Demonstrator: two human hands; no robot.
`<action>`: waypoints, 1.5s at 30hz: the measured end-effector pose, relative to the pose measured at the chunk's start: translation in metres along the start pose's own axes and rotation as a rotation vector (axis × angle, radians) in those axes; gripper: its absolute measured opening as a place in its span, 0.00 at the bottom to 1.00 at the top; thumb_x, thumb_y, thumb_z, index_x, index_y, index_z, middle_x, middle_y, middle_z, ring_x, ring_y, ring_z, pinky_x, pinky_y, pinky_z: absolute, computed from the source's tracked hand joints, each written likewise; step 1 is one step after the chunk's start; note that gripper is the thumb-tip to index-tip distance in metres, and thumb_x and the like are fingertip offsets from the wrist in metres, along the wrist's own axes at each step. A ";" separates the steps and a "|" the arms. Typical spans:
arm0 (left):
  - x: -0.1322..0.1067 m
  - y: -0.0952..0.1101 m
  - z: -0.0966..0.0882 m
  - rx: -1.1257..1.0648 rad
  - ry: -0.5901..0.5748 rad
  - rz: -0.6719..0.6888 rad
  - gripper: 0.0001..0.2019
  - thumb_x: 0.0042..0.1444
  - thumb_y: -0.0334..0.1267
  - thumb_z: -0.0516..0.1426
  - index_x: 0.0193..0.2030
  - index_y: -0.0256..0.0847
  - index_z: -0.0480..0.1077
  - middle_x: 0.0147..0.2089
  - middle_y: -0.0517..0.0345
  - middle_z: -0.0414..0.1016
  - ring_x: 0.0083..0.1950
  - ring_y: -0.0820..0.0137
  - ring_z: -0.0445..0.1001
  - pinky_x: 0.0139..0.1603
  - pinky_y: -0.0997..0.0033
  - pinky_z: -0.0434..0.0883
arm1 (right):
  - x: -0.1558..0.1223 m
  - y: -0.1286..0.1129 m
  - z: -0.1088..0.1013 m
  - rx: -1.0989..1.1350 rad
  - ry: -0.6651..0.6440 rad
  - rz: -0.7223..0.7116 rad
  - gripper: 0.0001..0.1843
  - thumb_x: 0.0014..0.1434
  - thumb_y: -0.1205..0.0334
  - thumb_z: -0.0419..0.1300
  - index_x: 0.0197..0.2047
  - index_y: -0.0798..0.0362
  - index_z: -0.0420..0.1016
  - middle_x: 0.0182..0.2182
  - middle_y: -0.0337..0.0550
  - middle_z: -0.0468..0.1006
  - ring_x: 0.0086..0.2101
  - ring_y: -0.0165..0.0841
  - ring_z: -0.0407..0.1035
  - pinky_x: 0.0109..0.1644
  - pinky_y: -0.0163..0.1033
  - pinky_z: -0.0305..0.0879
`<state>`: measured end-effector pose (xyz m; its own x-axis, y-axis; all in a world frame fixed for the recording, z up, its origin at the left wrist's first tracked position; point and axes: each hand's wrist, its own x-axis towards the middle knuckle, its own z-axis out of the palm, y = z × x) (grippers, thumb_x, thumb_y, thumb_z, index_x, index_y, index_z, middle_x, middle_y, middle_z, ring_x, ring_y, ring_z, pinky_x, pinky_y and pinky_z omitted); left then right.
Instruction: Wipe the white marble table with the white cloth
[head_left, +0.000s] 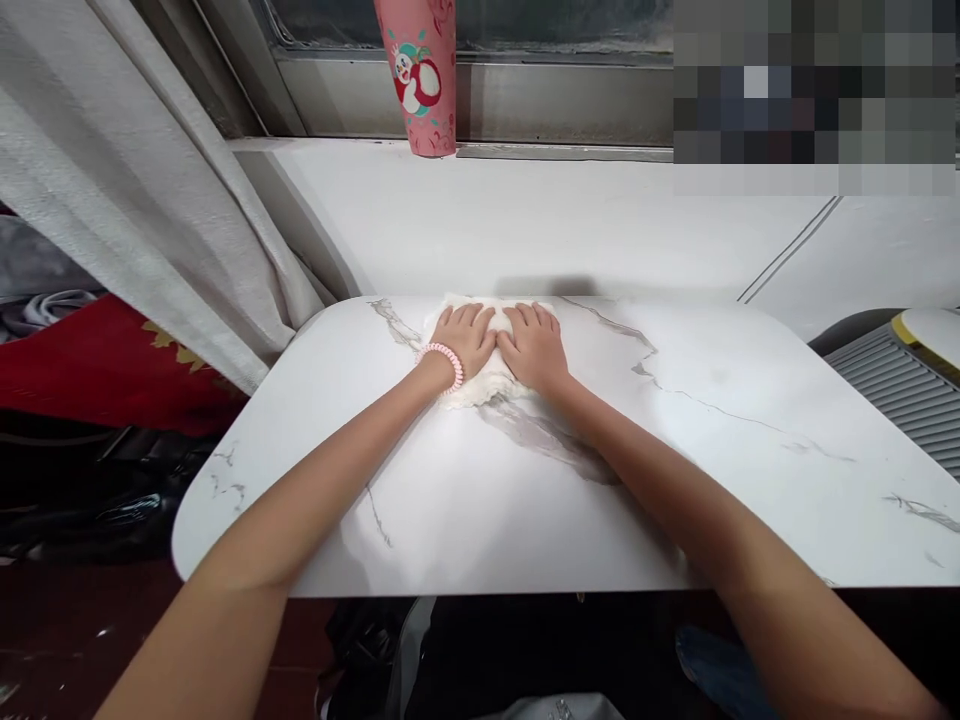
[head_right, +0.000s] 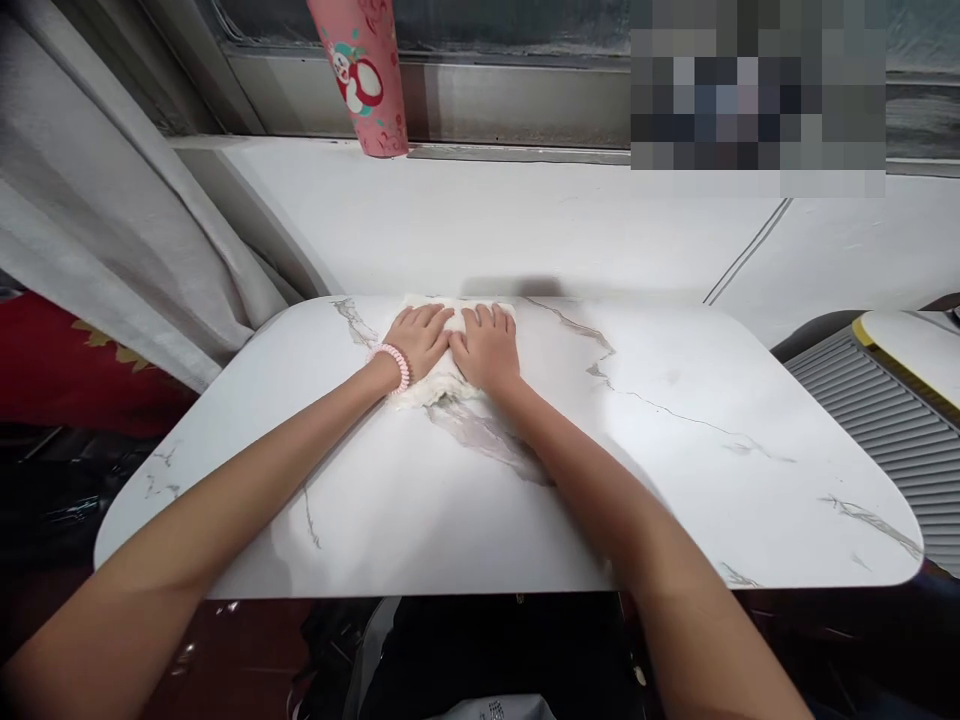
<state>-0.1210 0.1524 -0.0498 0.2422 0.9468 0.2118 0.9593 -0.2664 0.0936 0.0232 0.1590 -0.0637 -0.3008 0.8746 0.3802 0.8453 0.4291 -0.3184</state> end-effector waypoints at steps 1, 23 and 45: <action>-0.011 0.005 -0.002 0.005 -0.010 0.012 0.25 0.66 0.39 0.42 0.66 0.33 0.59 0.69 0.42 0.60 0.70 0.57 0.56 0.71 0.49 0.48 | -0.012 -0.002 -0.004 0.001 0.002 -0.010 0.25 0.65 0.60 0.47 0.62 0.60 0.66 0.62 0.52 0.66 0.63 0.49 0.52 0.67 0.53 0.45; -0.161 0.014 -0.034 -0.058 0.055 0.074 0.22 0.65 0.40 0.43 0.60 0.32 0.64 0.66 0.41 0.64 0.68 0.56 0.60 0.70 0.47 0.54 | -0.130 -0.079 -0.040 0.032 -0.143 -0.266 0.28 0.67 0.61 0.43 0.69 0.58 0.56 0.67 0.52 0.58 0.67 0.49 0.44 0.69 0.63 0.37; 0.027 -0.077 -0.004 -0.178 0.070 0.072 0.20 0.60 0.38 0.48 0.57 0.36 0.68 0.61 0.50 0.71 0.61 0.61 0.68 0.66 0.59 0.59 | 0.039 -0.052 0.027 -0.034 -0.031 -0.065 0.28 0.65 0.64 0.39 0.66 0.55 0.59 0.62 0.52 0.65 0.62 0.45 0.54 0.66 0.62 0.40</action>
<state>-0.1887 0.1981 -0.0473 0.2929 0.9108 0.2909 0.8974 -0.3668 0.2452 -0.0448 0.1768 -0.0558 -0.3689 0.8520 0.3714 0.8377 0.4779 -0.2642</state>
